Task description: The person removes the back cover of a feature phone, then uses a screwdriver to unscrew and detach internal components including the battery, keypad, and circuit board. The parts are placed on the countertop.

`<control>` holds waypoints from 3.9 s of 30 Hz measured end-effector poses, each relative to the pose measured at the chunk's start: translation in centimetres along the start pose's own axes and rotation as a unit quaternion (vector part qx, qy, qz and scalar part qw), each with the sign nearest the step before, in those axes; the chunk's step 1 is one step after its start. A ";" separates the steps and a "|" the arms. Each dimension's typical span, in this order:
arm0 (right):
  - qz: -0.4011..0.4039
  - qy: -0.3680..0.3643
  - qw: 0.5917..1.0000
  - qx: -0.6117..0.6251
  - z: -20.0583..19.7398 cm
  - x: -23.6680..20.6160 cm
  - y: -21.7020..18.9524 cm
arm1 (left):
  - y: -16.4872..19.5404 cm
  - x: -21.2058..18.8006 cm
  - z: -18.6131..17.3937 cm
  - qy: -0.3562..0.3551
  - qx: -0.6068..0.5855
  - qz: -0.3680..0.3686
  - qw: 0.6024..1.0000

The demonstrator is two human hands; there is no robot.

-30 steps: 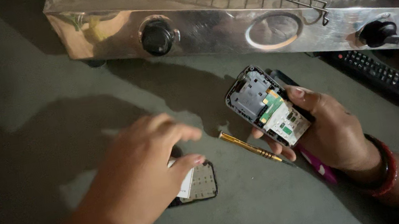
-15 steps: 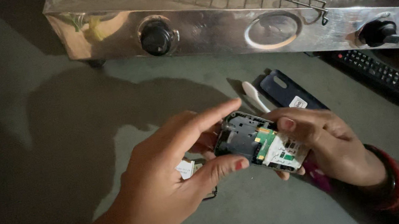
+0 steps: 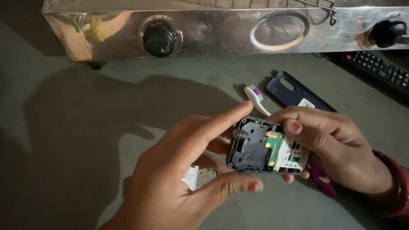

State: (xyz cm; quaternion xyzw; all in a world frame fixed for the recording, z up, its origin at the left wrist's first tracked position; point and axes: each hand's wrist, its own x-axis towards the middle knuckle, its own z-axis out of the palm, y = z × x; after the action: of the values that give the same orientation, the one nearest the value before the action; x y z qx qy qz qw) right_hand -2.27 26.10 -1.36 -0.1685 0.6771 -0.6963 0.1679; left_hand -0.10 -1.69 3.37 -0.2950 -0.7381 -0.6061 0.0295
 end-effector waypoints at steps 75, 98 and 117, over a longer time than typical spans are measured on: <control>-0.016 0.087 0.996 0.028 -0.2 1.1 -0.4 | -6.9 -1.7 -0.9 -0.112 0.351 0.047 0.929; -0.050 0.064 0.993 -0.081 0.7 0.6 0.6 | -6.6 -1.5 -1.7 -0.131 0.266 0.047 0.954; -0.071 -0.001 0.996 -0.055 1.4 3.3 0.6 | -6.9 -1.6 -1.5 -0.132 0.255 0.028 0.957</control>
State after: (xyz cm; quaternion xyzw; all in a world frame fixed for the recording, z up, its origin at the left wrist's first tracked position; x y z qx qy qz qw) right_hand -4.53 23.31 -1.90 -0.2262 0.7004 -0.6681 0.1093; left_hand -2.53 -4.31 -2.89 -0.3760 -0.8567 -0.3523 0.0231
